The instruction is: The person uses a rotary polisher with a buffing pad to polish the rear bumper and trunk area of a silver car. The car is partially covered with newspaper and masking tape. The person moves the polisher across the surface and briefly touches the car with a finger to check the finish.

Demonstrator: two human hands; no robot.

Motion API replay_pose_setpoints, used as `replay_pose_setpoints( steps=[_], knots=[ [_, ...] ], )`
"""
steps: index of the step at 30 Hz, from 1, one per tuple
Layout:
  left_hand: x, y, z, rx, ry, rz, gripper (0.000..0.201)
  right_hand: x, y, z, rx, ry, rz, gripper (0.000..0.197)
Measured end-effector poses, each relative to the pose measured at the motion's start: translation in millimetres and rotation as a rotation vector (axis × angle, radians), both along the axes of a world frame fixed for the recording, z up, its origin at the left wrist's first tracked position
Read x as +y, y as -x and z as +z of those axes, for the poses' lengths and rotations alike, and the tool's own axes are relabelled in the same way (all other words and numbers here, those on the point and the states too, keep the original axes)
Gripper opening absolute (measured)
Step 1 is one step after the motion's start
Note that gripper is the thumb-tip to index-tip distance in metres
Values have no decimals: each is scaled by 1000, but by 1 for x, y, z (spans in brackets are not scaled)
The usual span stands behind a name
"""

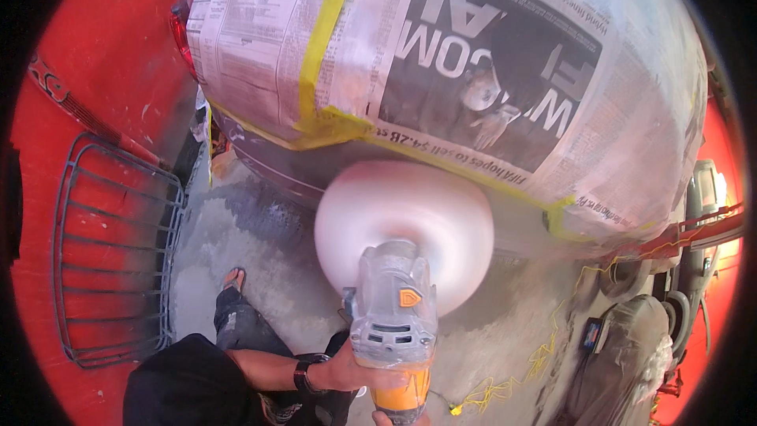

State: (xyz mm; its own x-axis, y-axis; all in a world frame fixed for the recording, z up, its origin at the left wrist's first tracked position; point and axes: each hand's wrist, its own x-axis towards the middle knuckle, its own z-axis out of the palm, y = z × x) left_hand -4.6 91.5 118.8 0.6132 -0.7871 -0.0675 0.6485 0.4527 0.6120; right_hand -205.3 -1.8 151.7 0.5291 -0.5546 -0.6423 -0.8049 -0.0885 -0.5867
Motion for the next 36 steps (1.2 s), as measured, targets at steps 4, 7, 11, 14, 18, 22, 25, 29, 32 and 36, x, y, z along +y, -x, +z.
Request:
replay_pose_setpoints(
  steps=[4, 7, 11, 14, 18, 22, 25, 29, 32, 36],
  knots=[
    [16, -8, 4, 83, 59, 15, 66, 4, 7, -4, -22, -205, -19, 69],
    [19, -3, -4, 109, 60, 26, 66, 19, -11, 6, -8, -21, -53, 67],
    [33, -10, -9, 107, 109, 26, 74, 23, -33, 26, -32, 117, 11, 79],
    [36, -12, -4, 214, 216, 80, 86, 20, -42, 30, -71, 152, 20, 81],
    [49, -21, -12, 289, 313, 176, 78, 29, -79, 46, -23, 268, 174, 77],
    [62, -31, -18, 331, 321, 228, 83, 33, -104, 44, -33, 306, 279, 69],
    [64, -36, -21, 310, 317, 276, 79, 31, -104, 33, -74, 411, 344, 66],
    [70, -36, -33, 270, 255, 232, 87, 38, -104, 26, 35, 332, 295, 61],
    [79, -39, -44, 232, 202, 204, 93, 47, -96, 3, -21, 225, 232, 58],
    [94, -52, -55, 176, 175, 231, 92, 58, -108, -16, 13, 217, 331, 62]
  ],
)
